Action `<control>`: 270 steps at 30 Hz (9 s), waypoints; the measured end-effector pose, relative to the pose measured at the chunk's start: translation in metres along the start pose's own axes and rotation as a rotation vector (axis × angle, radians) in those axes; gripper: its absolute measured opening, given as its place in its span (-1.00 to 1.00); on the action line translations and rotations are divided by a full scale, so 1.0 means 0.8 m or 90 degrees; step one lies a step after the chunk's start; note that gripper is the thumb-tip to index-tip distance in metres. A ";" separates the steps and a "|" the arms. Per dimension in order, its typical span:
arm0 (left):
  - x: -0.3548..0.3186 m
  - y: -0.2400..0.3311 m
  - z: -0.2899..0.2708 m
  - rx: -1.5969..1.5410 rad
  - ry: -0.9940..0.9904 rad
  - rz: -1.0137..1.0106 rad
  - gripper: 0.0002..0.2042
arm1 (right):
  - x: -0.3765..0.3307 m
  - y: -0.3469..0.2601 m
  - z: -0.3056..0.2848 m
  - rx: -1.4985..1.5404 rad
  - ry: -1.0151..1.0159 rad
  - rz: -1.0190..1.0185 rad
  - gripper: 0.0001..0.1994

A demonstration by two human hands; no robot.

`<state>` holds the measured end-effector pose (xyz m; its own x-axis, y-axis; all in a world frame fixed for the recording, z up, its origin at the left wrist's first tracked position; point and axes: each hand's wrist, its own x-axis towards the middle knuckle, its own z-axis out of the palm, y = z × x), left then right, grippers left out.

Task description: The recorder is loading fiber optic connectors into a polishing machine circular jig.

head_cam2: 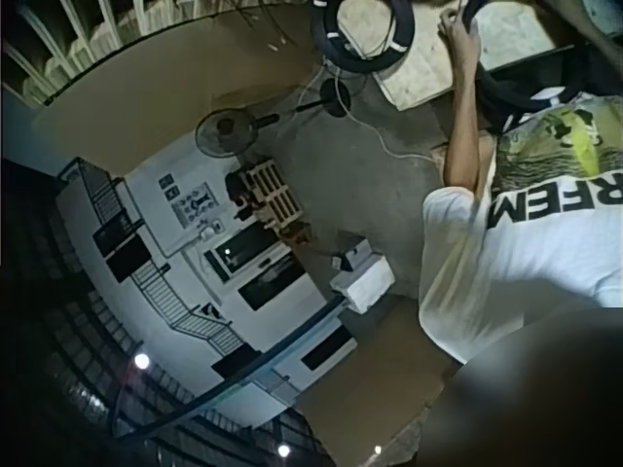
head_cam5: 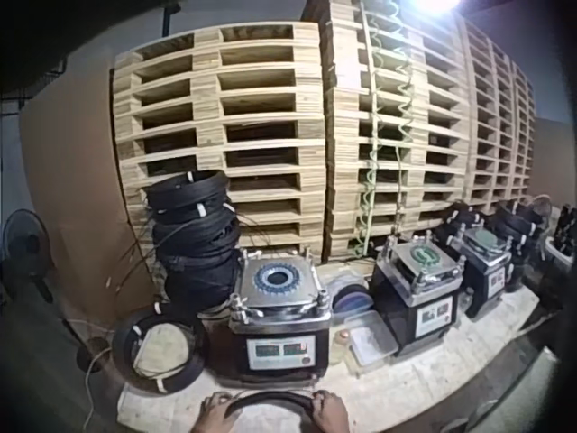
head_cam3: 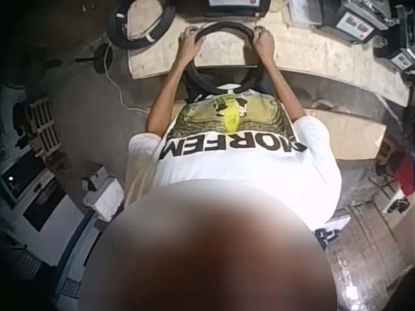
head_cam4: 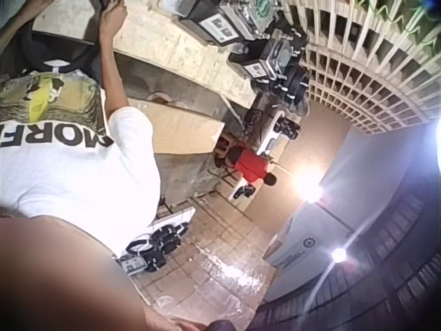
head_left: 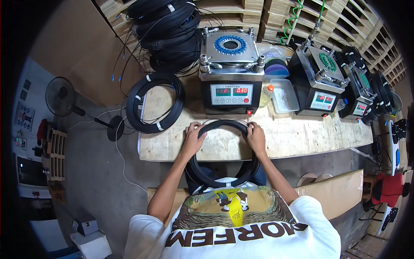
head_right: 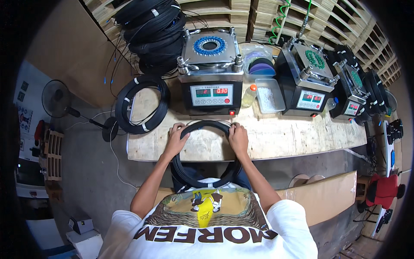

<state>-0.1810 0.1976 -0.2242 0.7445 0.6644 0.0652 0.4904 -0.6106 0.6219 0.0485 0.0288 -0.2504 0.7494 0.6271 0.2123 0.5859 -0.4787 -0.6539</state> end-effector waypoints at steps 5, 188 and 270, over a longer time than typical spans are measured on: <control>0.001 -0.007 0.001 -0.021 -0.015 0.031 -0.60 | 0.005 0.010 -0.029 0.112 -0.175 0.106 -0.70; 0.041 0.245 -0.089 -0.587 0.069 0.160 -0.77 | 0.054 -0.181 -0.233 0.502 -0.129 -0.279 -0.77; 0.057 0.216 -0.088 -0.564 -0.030 0.148 -0.78 | 0.156 0.005 -0.197 0.447 -0.074 -0.063 -0.94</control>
<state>-0.0946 0.1527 -0.0590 0.8087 0.5352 0.2442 -0.1865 -0.1603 0.9693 0.1933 0.0081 -0.1119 0.6421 0.7273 0.2422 0.2842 0.0675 -0.9564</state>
